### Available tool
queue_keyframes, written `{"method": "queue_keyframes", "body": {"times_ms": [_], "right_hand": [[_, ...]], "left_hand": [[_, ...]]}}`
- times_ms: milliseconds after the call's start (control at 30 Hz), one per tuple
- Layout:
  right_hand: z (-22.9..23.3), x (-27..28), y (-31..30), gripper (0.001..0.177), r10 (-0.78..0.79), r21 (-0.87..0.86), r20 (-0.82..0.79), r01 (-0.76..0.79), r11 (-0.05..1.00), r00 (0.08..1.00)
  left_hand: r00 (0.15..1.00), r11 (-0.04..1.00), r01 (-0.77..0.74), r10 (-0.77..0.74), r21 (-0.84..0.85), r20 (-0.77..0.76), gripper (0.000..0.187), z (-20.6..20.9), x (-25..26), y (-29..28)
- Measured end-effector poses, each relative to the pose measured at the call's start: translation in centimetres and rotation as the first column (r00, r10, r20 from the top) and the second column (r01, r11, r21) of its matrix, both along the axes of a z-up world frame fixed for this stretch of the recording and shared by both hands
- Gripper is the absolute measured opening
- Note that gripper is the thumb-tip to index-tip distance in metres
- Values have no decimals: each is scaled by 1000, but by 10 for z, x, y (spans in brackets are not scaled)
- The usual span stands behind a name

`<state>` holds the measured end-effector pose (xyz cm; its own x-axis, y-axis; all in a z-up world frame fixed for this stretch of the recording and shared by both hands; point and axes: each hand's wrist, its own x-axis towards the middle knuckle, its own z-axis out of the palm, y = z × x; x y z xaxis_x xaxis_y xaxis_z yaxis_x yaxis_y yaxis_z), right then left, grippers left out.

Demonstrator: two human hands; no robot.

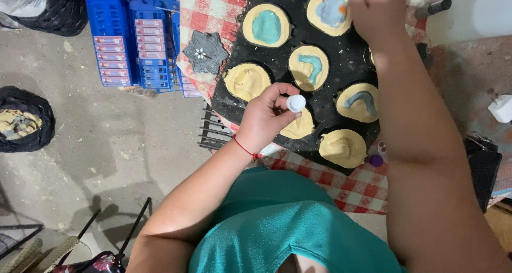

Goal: Applying blue liquid to dental molds using a small brush and refilling the liquid from a bottle

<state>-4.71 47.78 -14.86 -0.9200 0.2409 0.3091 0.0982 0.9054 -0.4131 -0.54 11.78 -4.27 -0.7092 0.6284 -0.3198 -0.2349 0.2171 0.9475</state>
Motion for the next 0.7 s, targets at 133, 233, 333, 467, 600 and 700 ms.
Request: {"method": "queue_keyframes", "body": {"times_ms": [133, 233, 333, 467, 600, 700], "right_hand": [[23, 2, -9, 64, 100, -90, -213, -121, 988, 972], [17, 5, -13, 32, 209, -274, 100, -175, 946, 973], [9, 3, -11, 60, 54, -198, 92, -34, 980, 994], [35, 0, -33, 26, 138, -375, -128, -176, 910, 982], [16, -8, -33, 33, -149, -448, -59, 107, 888, 987], [39, -6, -42, 33, -67, -555, -128, -16, 832, 989]], "left_hand": [[1000, 1000, -5, 5, -8, 2, 38, 6, -1, -3], [1000, 1000, -6, 6, -15, 20, 37, 6, 1, -3], [1000, 1000, 7, -6, -29, 29, 38, 4, 3, -4], [1000, 999, 4, -3, -35, 23, 37, 6, 3, -3], [1000, 999, 7, -6, -37, 30, 38, 4, 4, -4], [1000, 999, 8, -6, -52, 29, 37, 7, 3, -4]]}}
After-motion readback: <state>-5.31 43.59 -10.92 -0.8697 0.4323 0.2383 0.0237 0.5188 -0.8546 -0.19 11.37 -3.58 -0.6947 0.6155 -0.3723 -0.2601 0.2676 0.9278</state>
